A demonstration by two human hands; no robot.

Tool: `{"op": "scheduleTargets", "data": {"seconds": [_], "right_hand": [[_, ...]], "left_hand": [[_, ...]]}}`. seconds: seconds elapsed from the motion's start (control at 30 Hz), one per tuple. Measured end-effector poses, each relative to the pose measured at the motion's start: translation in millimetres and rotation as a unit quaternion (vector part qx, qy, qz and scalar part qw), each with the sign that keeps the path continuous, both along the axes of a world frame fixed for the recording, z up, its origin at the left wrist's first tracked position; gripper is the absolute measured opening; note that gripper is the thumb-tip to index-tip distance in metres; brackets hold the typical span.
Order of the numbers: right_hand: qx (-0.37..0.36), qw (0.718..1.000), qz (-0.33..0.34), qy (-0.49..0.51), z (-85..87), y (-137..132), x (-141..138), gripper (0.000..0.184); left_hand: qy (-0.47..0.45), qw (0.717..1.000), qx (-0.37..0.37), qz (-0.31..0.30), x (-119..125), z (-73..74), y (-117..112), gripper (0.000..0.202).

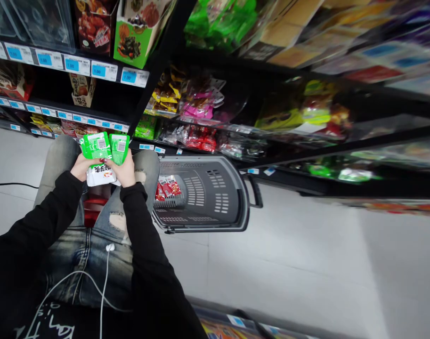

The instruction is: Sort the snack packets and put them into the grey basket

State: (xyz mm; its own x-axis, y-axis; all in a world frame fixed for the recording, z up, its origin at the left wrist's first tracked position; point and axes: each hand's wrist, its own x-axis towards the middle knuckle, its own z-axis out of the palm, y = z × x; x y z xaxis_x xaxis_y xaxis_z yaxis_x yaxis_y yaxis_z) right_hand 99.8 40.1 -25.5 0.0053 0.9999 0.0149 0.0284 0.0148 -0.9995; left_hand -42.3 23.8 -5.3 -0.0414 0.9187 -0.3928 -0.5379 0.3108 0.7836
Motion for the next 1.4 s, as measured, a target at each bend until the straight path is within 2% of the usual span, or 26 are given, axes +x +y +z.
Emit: {"op": "scheduleTargets", "data": {"seconds": [0.07,0.13,0.27,0.4,0.5,0.6,0.67,0.73,0.8,0.87,0.93,1.0,1.2,1.3,1.4], "right_hand": [[-0.010,0.999,0.034,0.007,-1.8,-0.6,-4.3,0.069],[-0.019,0.998,0.056,0.003,-3.1,0.5,-4.6,0.073],[-0.051,0.997,0.058,-0.004,-0.3,2.6,-0.2,0.067],[-0.086,0.995,0.043,0.017,0.7,4.0,4.8,0.059],[-0.108,0.993,-0.012,0.056,-4.8,7.8,9.9,0.050],[-0.108,0.983,-0.118,0.087,-10.9,14.1,17.3,0.039],[-0.081,0.978,-0.178,0.070,-13.2,17.4,22.1,0.036],[-0.052,0.979,-0.196,0.013,-14.1,18.0,24.4,0.039],[-0.045,0.984,-0.161,-0.052,-13.7,15.2,22.4,0.045],[-0.048,0.992,-0.086,-0.077,-12.2,10.2,15.7,0.051],[-0.042,0.998,-0.009,-0.054,-9.8,5.0,6.3,0.051],[-0.032,0.999,0.035,-0.017,-7.1,1.5,-2.1,0.051],[-0.029,0.998,0.047,0.036,-2.8,2.4,-7.6,0.073],[-0.037,0.998,0.047,0.032,-3.2,3.1,-5.6,0.074],[-0.049,0.998,0.030,0.033,-4.3,2.9,-4.3,0.070]], "left_hand": [[0.007,1.000,0.009,-0.003,0.4,-1.9,0.7,0.046],[0.017,1.000,0.015,-0.009,0.2,-3.5,1.2,0.048],[0.037,0.999,0.015,-0.005,-1.0,-5.3,0.8,0.047],[0.004,0.999,0.001,-0.032,-2.9,-5.4,0.4,0.046],[-0.013,1.000,0.000,-0.025,-4.2,-4.5,1.5,0.045],[-0.010,1.000,-0.005,0.000,-5.1,-2.1,2.8,0.043],[-0.007,1.000,-0.008,0.009,-5.4,-0.2,3.2,0.044],[-0.007,1.000,-0.005,0.017,-5.5,1.2,3.2,0.046],[-0.003,1.000,0.004,0.019,-5.0,1.3,3.0,0.048],[0.008,1.000,0.014,0.012,-4.0,0.1,2.7,0.048],[0.022,0.999,0.025,0.004,-2.7,-1.8,2.4,0.048],[0.032,0.999,0.035,0.003,-1.7,-3.5,2.0,0.048],[0.033,0.999,0.030,0.008,0.1,-3.6,1.2,0.050],[0.037,0.999,0.029,0.007,0.8,-1.7,1.0,0.050],[0.002,1.000,0.017,0.009,0.7,0.5,1.8,0.039]]}}
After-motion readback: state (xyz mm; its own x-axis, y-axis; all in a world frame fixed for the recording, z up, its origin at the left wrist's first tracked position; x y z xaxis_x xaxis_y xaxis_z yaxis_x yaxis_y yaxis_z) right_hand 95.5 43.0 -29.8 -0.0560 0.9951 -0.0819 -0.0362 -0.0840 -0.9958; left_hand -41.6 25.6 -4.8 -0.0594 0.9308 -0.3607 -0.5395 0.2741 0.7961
